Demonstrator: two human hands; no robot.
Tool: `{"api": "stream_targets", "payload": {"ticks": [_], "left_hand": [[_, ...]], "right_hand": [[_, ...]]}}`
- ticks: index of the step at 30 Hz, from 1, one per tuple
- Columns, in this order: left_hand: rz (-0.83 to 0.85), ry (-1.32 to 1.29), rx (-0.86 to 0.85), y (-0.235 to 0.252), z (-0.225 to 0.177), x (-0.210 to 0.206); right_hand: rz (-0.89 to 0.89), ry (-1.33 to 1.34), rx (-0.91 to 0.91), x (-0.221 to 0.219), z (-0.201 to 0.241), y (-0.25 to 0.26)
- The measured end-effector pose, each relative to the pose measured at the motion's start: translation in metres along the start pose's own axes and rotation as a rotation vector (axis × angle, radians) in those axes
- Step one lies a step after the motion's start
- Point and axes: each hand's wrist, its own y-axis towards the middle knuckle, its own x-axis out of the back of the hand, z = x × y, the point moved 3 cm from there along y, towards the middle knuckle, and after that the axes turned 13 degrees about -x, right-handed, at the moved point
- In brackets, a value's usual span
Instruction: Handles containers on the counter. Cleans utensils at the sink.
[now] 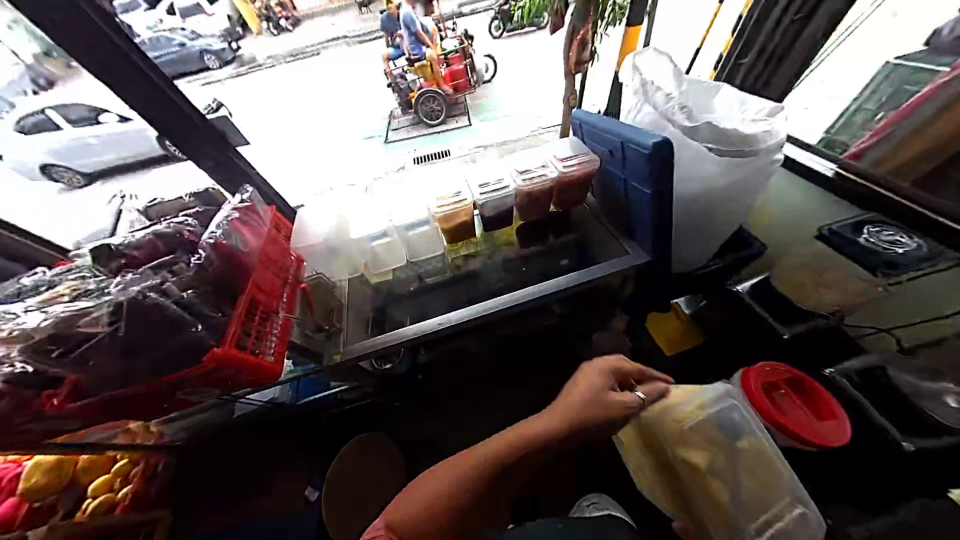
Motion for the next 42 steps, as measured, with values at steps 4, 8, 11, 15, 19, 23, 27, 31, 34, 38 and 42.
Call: {"api": "stream_targets", "payload": {"ticks": [4, 8, 11, 15, 19, 23, 27, 31, 34, 38, 42], "left_hand": [[-0.722, 0.428, 0.038, 0.007, 0.041, 0.148], [-0.992, 0.892, 0.275, 0.01, 0.113, 0.285], [-0.961, 1.037, 0.431, 0.034, 0.147, 0.342], [-1.01, 1.091, 0.541, 0.067, 0.179, 0.378], [-1.166, 1.132, 0.583, 0.083, 0.183, 0.382], [-1.221, 1.151, 0.513, 0.096, 0.191, 0.394], [-1.397, 1.137, 0.386, 0.08, 0.205, 0.4], [-1.471, 1.162, 0.224, 0.07, 0.194, 0.399], [-1.5, 1.206, 0.037, 0.054, 0.17, 0.393], [-1.484, 1.157, -0.201, 0.01, 0.102, 0.39], [-1.526, 1.309, -0.336, -0.049, 0.034, 0.428]], "right_hand": [[0.069, -0.057, 0.138, -0.051, 0.031, 0.064], [0.138, 0.007, 0.111, -0.078, 0.033, 0.131], [0.205, 0.092, 0.06, -0.091, 0.033, 0.186], [0.24, 0.058, 0.06, -0.103, 0.045, 0.248], [0.304, 0.044, 0.009, -0.11, 0.054, 0.294], [0.292, -0.086, 0.038, -0.118, 0.063, 0.328], [0.394, -0.067, 0.042, -0.136, 0.054, 0.337], [0.407, -0.098, 0.02, -0.165, 0.06, 0.339], [0.414, -0.123, 0.008, -0.188, 0.061, 0.334], [0.376, -0.263, 0.076, -0.224, 0.06, 0.317], [0.341, -0.241, 0.088, -0.272, 0.069, 0.297]]}}
